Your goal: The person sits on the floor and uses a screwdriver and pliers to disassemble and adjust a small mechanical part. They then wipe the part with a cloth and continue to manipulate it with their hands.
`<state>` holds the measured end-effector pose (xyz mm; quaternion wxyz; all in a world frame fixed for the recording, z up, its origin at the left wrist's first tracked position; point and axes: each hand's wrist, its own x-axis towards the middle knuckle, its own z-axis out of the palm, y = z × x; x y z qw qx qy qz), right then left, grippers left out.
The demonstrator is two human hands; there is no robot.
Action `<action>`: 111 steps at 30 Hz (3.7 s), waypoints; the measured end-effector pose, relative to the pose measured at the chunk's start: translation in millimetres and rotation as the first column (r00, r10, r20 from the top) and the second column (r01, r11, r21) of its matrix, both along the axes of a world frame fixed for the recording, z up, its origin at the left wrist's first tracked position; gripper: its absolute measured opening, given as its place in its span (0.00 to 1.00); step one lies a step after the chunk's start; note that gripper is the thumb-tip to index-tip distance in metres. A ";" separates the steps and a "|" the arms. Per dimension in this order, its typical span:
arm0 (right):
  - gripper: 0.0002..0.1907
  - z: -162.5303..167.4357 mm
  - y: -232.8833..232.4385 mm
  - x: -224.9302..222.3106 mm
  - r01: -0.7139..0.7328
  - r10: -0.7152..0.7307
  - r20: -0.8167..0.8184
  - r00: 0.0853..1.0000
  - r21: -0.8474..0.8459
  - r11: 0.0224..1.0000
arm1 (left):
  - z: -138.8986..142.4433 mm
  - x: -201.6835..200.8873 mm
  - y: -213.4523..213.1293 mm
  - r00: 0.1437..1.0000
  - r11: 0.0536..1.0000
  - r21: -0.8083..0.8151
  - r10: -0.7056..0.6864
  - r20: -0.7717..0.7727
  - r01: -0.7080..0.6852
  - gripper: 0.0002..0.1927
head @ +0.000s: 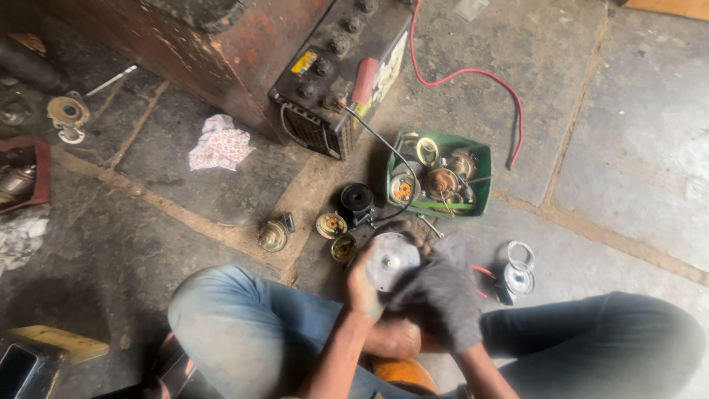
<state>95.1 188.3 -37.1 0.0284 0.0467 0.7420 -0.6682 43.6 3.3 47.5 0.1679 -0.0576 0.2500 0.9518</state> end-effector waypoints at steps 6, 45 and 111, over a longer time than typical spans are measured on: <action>0.21 91.1 -3.6 10.4 0.013 0.152 -0.248 0.957 0.558 0.830 | -38.2 -3.3 4.4 0.977 0.982 0.079 0.156 0.144 -0.169 0.35; 0.27 111.5 -5.3 7.8 -0.173 0.244 -0.085 0.966 0.488 0.856 | -7.5 -7.7 5.6 0.951 0.770 -0.564 0.191 -0.241 -0.298 0.32; 0.33 136.4 -30.7 0.2 -0.219 0.372 -0.089 0.924 0.676 0.704 | -23.4 0.7 9.6 0.891 0.963 -0.218 0.235 0.389 -0.159 0.27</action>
